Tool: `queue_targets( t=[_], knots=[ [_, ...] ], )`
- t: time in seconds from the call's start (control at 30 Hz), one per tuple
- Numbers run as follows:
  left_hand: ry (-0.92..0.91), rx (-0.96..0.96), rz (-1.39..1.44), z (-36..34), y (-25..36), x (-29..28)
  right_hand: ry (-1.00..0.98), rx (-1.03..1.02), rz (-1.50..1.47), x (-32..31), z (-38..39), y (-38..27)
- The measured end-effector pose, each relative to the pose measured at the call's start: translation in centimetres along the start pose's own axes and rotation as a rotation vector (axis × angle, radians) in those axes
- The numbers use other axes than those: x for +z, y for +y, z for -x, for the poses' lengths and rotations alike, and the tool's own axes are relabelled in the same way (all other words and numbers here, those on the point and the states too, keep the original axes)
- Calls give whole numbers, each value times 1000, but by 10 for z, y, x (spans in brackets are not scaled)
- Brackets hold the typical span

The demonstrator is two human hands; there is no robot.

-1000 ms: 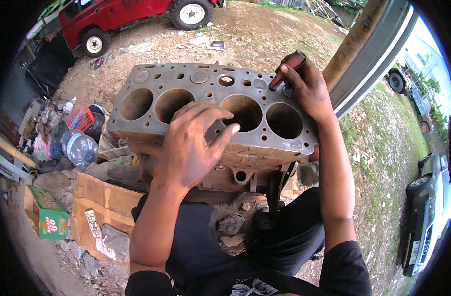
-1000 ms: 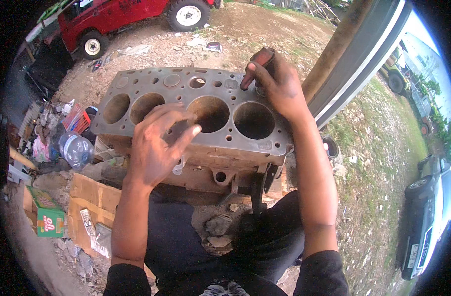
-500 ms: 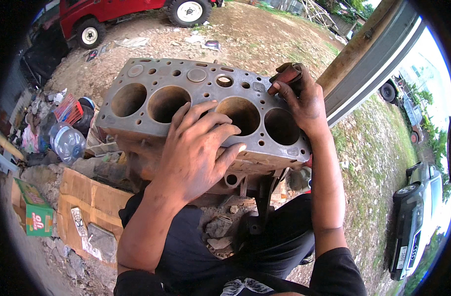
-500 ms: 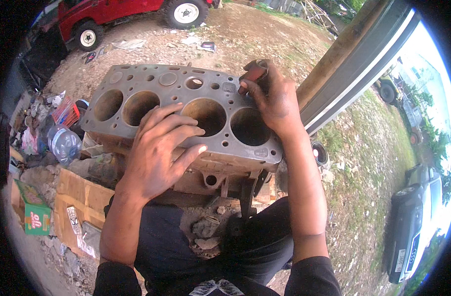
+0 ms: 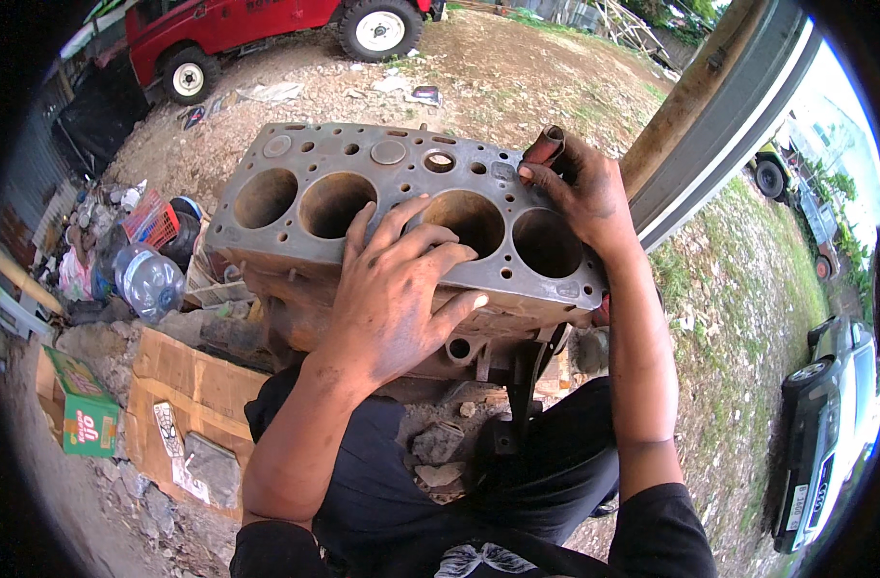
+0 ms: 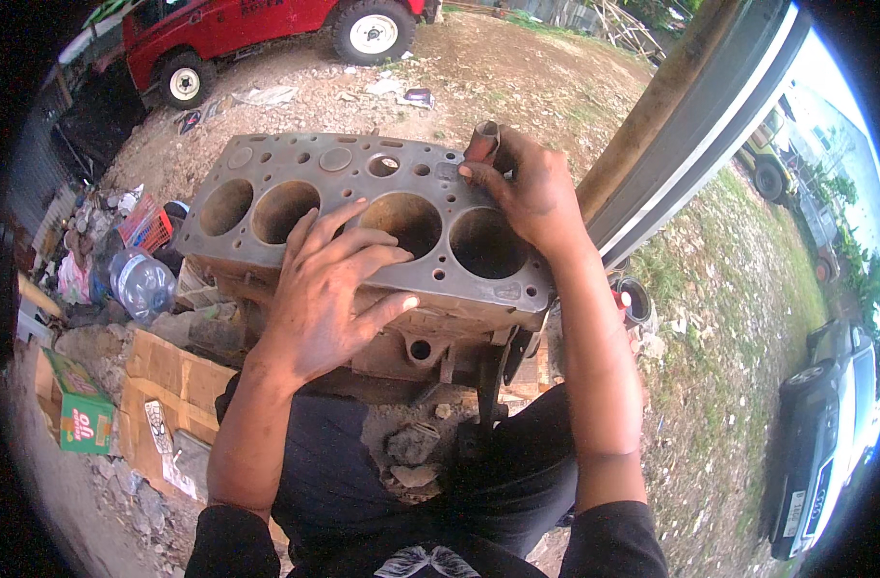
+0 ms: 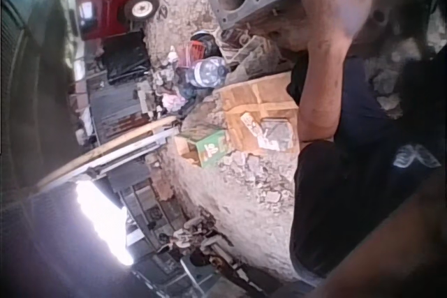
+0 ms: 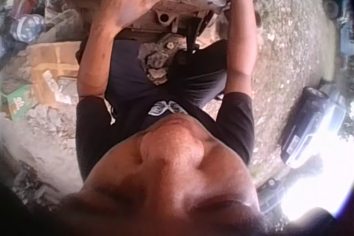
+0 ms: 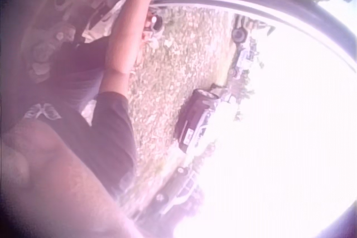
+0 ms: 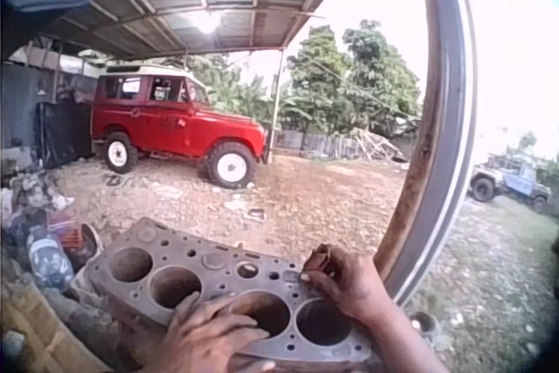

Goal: The person sands the top surface of an engine block using a sanding block. They move the sanding block across the flat surface and around the cylinder openings, applying pressure to smooth the metal.

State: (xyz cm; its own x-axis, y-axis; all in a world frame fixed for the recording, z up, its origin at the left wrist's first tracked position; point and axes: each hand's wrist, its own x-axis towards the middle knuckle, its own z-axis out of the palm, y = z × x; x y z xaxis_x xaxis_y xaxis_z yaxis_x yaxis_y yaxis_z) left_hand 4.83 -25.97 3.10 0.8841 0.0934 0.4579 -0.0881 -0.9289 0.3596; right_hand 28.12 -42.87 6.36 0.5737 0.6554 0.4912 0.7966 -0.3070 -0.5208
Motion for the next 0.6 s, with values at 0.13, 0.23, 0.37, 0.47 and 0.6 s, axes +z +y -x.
queue_targets(
  t=[0.13, 0.23, 0.37, 0.47, 0.6],
  knots=[
    [-6, 2, -13, 1, 1, 2, 119, 3, -98, -1, 3, -9],
    [-23, 4, -17, 1, 1, 2, 220, -12, -360, 8, 2, 4],
    [-44, -9, -50, 5, 5, 1, 154, 15, -250, 4, 0, 8],
    [-62, -3, -73, 4, 8, 2, 78, 56, -217, -2, 1, -4],
    [-56, 4, -68, 4, 8, 1, 54, 84, -110, -10, -3, -20]
  ],
)
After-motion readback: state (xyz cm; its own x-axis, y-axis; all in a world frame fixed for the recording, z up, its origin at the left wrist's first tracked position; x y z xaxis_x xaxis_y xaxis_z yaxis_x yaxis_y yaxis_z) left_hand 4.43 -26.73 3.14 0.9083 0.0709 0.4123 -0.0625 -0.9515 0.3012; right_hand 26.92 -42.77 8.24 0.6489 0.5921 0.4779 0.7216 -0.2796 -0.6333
